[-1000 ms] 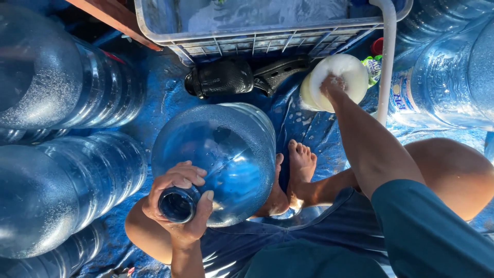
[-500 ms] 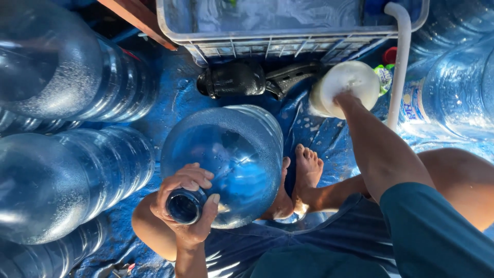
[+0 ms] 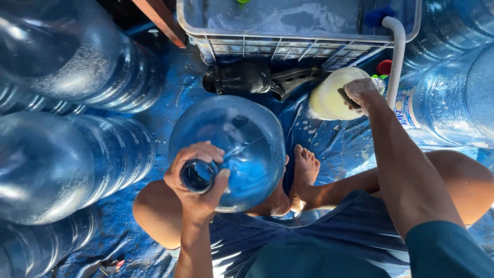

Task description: The person sits on a blue tarp and cleans a large water jug. They first rinse the jug using a white tube, then scrub the exterior with a soapy sponge, and finally place the jug aside.

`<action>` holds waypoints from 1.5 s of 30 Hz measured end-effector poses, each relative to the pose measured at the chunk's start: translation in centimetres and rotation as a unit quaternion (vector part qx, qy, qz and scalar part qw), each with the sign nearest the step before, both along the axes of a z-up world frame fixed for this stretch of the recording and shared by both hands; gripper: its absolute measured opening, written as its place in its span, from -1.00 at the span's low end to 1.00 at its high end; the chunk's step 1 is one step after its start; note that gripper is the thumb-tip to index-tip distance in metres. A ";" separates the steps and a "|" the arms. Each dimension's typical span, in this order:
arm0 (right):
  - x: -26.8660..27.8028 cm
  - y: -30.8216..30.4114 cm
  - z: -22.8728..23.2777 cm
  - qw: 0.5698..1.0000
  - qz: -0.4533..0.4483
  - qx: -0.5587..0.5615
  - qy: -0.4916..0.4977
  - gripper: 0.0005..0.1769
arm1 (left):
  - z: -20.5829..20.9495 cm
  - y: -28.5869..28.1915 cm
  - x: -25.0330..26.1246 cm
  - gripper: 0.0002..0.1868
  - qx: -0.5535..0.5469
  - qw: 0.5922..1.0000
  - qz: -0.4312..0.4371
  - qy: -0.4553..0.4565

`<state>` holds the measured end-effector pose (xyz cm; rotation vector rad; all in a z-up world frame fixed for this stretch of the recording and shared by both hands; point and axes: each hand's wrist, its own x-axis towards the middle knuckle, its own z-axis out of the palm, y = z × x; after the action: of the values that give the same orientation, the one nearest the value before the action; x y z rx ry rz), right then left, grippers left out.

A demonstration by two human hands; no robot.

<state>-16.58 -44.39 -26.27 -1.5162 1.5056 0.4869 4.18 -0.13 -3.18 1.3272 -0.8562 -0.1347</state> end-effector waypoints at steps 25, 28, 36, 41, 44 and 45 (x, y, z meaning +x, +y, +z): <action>7.5 26.0 22.1 0.772 0.033 -0.314 -0.551 -0.61 | 0.4 -2.5 2.5 -0.71 -0.048 0.960 0.263 0.081; 8.0 28.5 24.5 0.730 0.083 -0.359 -0.575 -0.61 | 0.6 -2.5 2.1 -0.76 -0.045 0.953 0.290 0.082; 8.0 30.0 24.9 0.692 0.110 -0.360 -0.616 -0.57 | 0.0 -0.2 4.7 -0.81 -0.023 0.926 0.351 0.134; 7.5 28.8 22.3 0.693 0.072 -0.337 -0.633 -0.61 | 0.3 0.1 4.6 -0.80 0.031 0.943 0.298 0.146; 8.2 30.7 23.4 0.699 0.091 -0.336 -0.624 -0.64 | 0.6 -0.9 4.0 -0.73 -0.009 0.959 0.248 0.136; 8.5 31.5 23.0 0.700 0.090 -0.337 -0.623 -0.64 | 1.0 -0.6 3.8 -0.73 -0.009 0.959 0.247 0.136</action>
<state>-8.11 -12.88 -3.29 -1.8652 0.3764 -1.0013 7.96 -0.77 -2.15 1.4280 -0.2772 0.0815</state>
